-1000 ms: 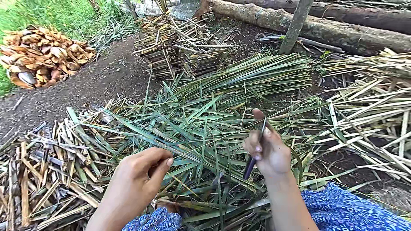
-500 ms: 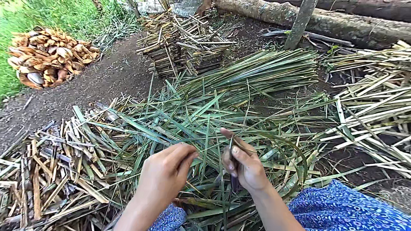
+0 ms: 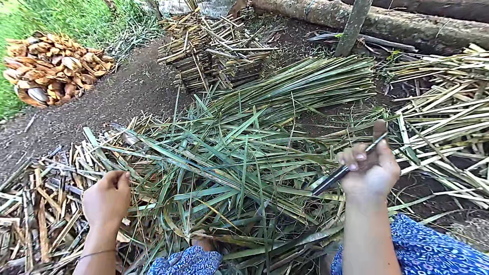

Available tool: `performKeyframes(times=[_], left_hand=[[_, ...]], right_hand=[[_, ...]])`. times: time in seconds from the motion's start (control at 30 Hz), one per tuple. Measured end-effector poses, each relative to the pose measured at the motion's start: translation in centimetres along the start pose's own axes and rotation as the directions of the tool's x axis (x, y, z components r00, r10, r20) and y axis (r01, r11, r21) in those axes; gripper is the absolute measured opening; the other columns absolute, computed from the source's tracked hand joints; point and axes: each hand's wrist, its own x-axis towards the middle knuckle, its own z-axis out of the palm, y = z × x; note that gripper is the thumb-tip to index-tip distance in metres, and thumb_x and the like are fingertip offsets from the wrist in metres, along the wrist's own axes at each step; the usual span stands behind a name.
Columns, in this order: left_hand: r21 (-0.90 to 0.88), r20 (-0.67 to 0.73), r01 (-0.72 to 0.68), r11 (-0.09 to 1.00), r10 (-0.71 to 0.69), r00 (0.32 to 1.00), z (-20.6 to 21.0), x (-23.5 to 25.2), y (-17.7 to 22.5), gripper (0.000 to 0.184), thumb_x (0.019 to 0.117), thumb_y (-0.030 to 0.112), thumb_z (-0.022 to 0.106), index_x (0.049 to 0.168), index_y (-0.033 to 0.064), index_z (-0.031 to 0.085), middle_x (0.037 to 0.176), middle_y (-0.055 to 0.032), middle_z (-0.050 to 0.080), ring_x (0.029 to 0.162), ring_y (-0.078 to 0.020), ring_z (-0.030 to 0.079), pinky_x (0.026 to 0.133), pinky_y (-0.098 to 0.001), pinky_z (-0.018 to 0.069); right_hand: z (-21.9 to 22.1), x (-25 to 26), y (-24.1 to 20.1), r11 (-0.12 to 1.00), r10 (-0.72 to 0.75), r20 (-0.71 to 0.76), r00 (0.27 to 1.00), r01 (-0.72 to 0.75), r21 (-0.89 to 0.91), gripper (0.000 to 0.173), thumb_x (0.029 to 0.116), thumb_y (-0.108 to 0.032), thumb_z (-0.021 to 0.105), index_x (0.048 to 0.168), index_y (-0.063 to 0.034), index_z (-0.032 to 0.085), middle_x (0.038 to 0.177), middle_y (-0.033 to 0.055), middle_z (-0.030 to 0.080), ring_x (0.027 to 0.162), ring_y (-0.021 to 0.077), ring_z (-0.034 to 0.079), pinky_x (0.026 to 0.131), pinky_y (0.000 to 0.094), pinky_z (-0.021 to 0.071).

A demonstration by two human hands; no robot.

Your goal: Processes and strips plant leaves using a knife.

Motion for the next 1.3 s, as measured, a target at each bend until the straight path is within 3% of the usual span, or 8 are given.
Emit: performKeyframes(times=[0.13,0.23,0.33,0.53,0.7,0.9,1.17,1.3], left_hand=[[-0.155,0.019,-0.076,0.985,0.08,0.997,0.3,-1.2,2.5,0.031,0.1062,0.018,0.052,0.114,-0.0069,0.069,0.092,-0.0262,0.07,0.08,-0.0401,0.068,0.077,-0.064,0.0503],[-0.324,0.052,-0.235,0.916,0.265,0.963,1.1,-2.4,6.4,0.028,0.104,0.02,0.055,0.11,-0.0039,0.069,0.085,-0.014,0.07,0.072,-0.0191,0.066,0.07,-0.0429,0.0546],[-0.429,0.074,-0.348,0.834,0.416,0.906,1.9,-3.8,9.5,0.028,0.1015,0.027,0.055,0.103,0.0048,0.072,0.081,0.0019,0.069,0.069,0.0024,0.061,0.065,-0.0182,0.0516],[-0.558,0.035,-0.467,0.686,0.582,0.813,1.8,-5.5,12.7,0.026,0.1,0.028,0.057,0.096,0.0083,0.073,0.076,0.009,0.066,0.065,0.0128,0.056,0.061,-0.0053,0.0453],[-0.586,0.05,-0.49,0.645,0.633,0.773,1.5,-5.8,12.6,0.028,0.1006,0.03,0.057,0.095,0.0086,0.073,0.075,0.0099,0.065,0.065,0.0134,0.055,0.061,-0.0045,0.0445],[-0.486,0.051,-0.475,0.734,0.566,0.823,1.3,-4.4,10.3,0.032,0.1008,0.034,0.055,0.097,0.0075,0.073,0.075,0.0074,0.066,0.064,0.0115,0.055,0.06,-0.0078,0.0454],[-0.192,0.095,-0.102,0.976,0.122,0.988,2.5,-0.4,1.4,0.036,0.1065,0.024,0.05,0.115,-0.0056,0.068,0.093,-0.0257,0.07,0.082,-0.0402,0.068,0.078,-0.0653,0.0486],[-0.229,0.088,-0.019,0.973,0.04,0.995,2.2,-1.1,2.4,0.034,0.1071,0.02,0.05,0.117,-0.0071,0.067,0.099,-0.0263,0.07,0.09,-0.0399,0.068,0.085,-0.0635,0.0482]], right_hand=[[1.5,-1.4,1.1,0.985,0.172,0.008,0.985,-0.172,0.019,0.049,0.111,-0.029,0.008,0.12,-0.0229,0.056,0.054,-0.0119,0.051,0.043,0.0006,0.046,0.047,0.0171,0.0448],[3.7,-4.0,2.5,0.917,0.399,0.241,0.885,-0.387,-0.097,0.045,0.109,-0.024,0.019,0.142,-0.0168,0.048,0.059,-0.0103,0.053,0.045,-0.0002,0.049,0.047,0.0155,0.0456],[5.8,-6.4,3.6,0.839,0.542,0.398,0.74,-0.507,-0.198,0.046,0.1053,-0.021,0.031,0.147,-0.0063,0.045,0.06,-0.0098,0.054,0.051,0.0004,0.052,0.055,0.0183,0.0495],[7.7,-8.7,4.0,0.801,0.561,0.55,0.619,-0.574,-0.171,0.048,0.1031,-0.015,0.035,0.148,0.0012,0.04,0.062,-0.0119,0.05,0.053,-0.0021,0.049,0.058,0.0155,0.0465],[7.9,-8.7,3.5,0.828,0.519,0.559,0.647,-0.542,-0.143,0.044,0.1036,-0.014,0.035,0.144,-0.0004,0.046,0.063,-0.0115,0.051,0.054,-0.0025,0.05,0.056,0.0146,0.0456],[6.1,-6.8,2.3,0.907,0.409,0.433,0.803,-0.408,-0.102,0.041,0.1047,-0.021,0.037,0.138,-0.0101,0.058,0.061,-0.0099,0.054,0.052,-0.0016,0.05,0.054,0.0156,0.0458],[1.9,-2.0,-1.1,0.99,0.143,0.059,0.988,-0.142,-0.018,0.049,0.1101,-0.027,0.016,0.134,-0.0194,0.058,0.055,-0.0103,0.051,0.047,0.0015,0.05,0.05,0.0186,0.0472],[1.8,-1.8,-1.1,0.992,0.125,-0.126,0.984,-0.126,0.003,0.051,0.1118,-0.03,0.011,0.13,-0.0205,0.057,0.055,-0.0097,0.049,0.045,0.0033,0.049,0.048,0.0196,0.0468]])
